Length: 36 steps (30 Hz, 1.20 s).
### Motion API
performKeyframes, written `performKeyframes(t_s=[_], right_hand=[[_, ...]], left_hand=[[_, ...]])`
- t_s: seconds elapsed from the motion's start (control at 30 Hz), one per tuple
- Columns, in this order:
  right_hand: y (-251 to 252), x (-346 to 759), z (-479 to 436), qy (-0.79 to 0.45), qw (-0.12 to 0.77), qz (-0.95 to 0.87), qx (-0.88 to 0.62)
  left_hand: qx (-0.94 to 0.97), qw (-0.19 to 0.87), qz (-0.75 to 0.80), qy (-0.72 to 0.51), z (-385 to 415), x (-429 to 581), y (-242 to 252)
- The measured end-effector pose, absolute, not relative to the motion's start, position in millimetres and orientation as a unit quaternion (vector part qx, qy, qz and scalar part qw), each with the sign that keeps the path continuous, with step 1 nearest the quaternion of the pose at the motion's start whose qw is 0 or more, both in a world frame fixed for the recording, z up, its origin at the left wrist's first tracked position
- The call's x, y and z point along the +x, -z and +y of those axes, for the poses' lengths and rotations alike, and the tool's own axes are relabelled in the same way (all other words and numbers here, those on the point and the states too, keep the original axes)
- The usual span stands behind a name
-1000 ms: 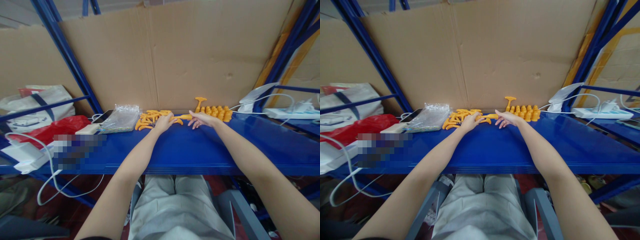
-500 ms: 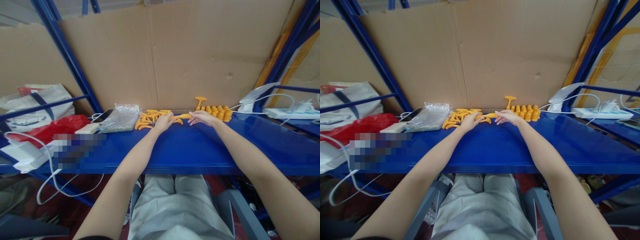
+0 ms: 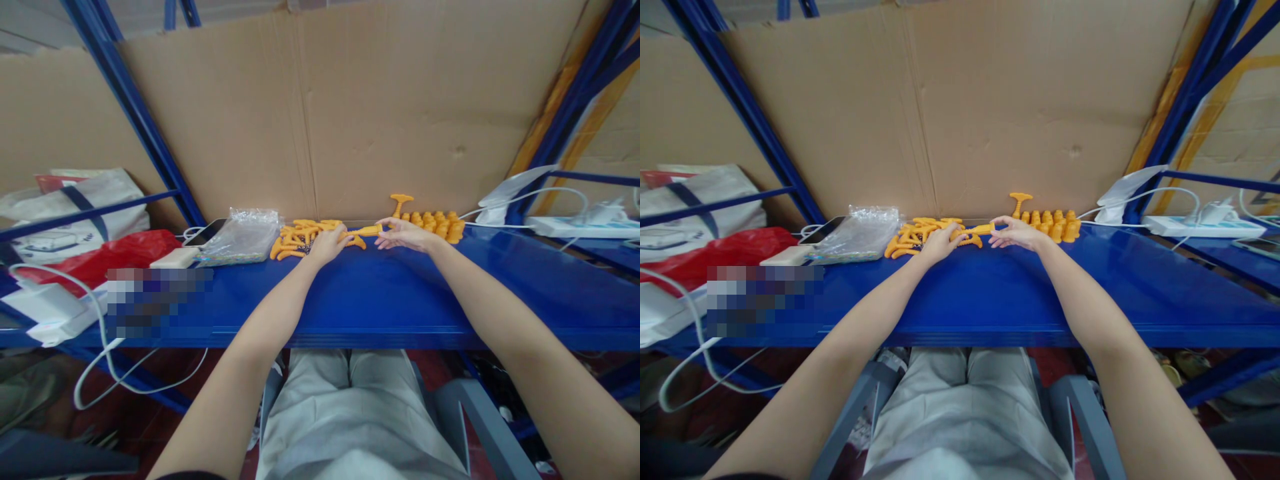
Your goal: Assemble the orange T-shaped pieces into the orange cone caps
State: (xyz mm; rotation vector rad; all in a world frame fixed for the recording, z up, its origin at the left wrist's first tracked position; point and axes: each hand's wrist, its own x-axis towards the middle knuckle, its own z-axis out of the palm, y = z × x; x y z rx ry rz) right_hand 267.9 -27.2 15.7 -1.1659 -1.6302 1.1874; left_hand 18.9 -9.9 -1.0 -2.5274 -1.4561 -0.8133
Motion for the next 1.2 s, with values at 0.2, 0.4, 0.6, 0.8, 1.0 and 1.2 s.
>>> performKeyframes(t_s=[0.2, 0.4, 0.6, 0.8, 1.0, 1.2], right_hand=[[-13, 265, -25, -0.46, 0.413, -0.654, -0.436], [-13, 264, -24, -0.464, 0.397, -0.664, -0.432], [-12, 264, -22, -0.439, 0.402, -0.678, -0.431], [-14, 257, -25, -0.433, 0.421, -0.677, -0.42], [-16, 254, -24, -0.429, 0.433, -0.664, -0.432], [-13, 253, -19, -0.313, 0.4, -0.727, -0.462]], left_hand=[[-0.832, 0.063, -0.476, 0.277, -9, 16, 1], [-0.831, 0.073, -0.488, 0.257, -12, 17, 0], [-0.833, 0.064, -0.49, 0.25, -12, 16, -1], [-0.829, 0.082, -0.494, 0.25, -15, 14, -3], [-0.83, 0.089, -0.489, 0.252, -17, 13, -6], [-0.838, 0.045, -0.463, 0.284, -9, 9, -7]])
